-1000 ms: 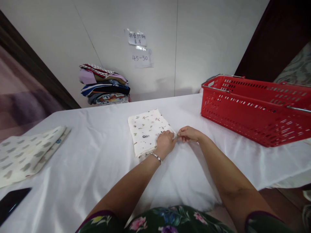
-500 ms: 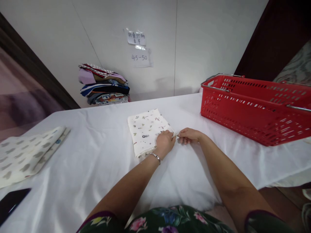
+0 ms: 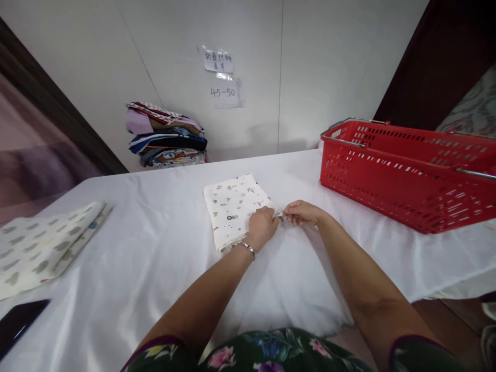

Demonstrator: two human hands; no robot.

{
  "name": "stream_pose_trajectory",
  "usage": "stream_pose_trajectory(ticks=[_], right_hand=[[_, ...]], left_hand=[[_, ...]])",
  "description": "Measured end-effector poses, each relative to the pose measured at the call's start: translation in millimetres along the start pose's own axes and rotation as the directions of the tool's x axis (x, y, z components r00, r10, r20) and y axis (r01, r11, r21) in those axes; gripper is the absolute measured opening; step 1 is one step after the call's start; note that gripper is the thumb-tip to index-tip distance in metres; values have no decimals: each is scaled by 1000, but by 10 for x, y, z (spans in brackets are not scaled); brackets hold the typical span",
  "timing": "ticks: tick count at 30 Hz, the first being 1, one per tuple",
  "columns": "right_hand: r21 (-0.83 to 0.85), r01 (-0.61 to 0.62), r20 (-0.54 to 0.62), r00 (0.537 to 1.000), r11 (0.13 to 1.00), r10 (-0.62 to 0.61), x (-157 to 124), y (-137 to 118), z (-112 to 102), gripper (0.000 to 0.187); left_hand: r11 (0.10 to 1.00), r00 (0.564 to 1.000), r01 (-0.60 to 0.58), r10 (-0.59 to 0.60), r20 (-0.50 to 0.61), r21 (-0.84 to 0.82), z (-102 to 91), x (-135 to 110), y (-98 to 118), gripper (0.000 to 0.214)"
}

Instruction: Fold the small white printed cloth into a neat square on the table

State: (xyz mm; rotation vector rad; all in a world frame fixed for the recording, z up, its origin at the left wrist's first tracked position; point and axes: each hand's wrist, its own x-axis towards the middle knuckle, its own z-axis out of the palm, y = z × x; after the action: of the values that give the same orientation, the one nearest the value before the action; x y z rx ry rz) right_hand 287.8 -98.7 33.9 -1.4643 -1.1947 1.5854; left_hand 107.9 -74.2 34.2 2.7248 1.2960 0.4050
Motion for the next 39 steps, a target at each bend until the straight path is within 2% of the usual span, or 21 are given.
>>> stream_pose_trajectory(ticks=[4,8,17,29,34,39], right_hand=[[-63,-113,-79,991,992,108,-7,28,20,20],[-104,-147,-43,989,984,143,22,55,56,24],[-65,-59,-95,994,996,53,113,113,76,14],[-21,41,-162,986,999,-44,129,46,92,13],[-11,47,-148,988,999,-48,103,29,105,14],[6,-3,-86,996,1000,3,58,20,71,14]], left_hand=[[1000,1000,5,-6,21,24,-22,26,-10,16],[999,1000,-3,3,18,42,-21,26,-3,15],[1000,1000,0,0,26,13,-32,17,0,15],[1000,1000,-6,6,-4,27,-40,-36,50,19],[999,998,34,-34,47,10,-58,15,17,19],[986,984,154,-147,98,-68,-77,97,-42,19]])
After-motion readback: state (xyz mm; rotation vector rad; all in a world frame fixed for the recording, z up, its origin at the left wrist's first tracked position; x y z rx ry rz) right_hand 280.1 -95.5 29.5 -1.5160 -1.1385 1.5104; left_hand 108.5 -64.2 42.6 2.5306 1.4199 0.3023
